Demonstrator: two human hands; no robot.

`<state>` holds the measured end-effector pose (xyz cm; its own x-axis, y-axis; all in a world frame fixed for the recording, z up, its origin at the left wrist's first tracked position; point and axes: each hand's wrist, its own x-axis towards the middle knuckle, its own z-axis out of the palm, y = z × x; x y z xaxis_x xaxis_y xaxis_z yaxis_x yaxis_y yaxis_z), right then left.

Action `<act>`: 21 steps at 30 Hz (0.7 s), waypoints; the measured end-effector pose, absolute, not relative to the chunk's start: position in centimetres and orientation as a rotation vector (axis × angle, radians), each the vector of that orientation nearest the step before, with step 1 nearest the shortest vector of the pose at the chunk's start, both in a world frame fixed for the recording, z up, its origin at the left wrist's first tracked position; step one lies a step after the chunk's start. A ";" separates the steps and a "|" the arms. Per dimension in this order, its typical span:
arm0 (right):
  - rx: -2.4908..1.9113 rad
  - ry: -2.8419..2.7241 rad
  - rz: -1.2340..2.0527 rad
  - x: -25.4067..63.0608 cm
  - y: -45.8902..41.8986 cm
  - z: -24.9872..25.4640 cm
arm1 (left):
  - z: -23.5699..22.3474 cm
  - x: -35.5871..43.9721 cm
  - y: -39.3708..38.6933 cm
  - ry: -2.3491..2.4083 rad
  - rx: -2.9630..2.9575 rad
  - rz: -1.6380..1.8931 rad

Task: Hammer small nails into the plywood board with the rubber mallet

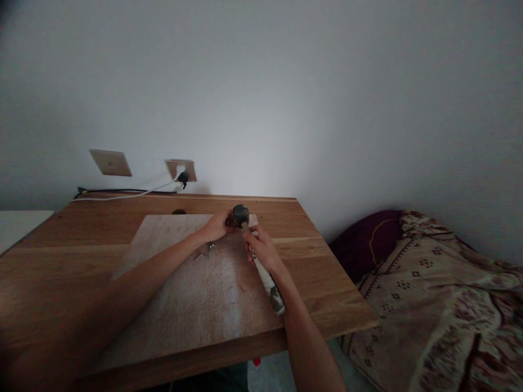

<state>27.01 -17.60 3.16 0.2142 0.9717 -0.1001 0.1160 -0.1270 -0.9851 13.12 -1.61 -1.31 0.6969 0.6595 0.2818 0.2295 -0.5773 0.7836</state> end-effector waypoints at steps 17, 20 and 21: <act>-1.438 -1.073 1.062 26.6 -17.3 2.5 | 4.9 5.0 -3.5 0.577 2.682 -0.071; -1.421 -1.065 1.061 26.5 -17.4 2.5 | 4.2 6.3 -2.5 0.573 2.644 0.170; -1.420 -1.057 1.063 26.5 -17.4 2.5 | 4.0 6.8 -2.0 0.572 2.616 0.269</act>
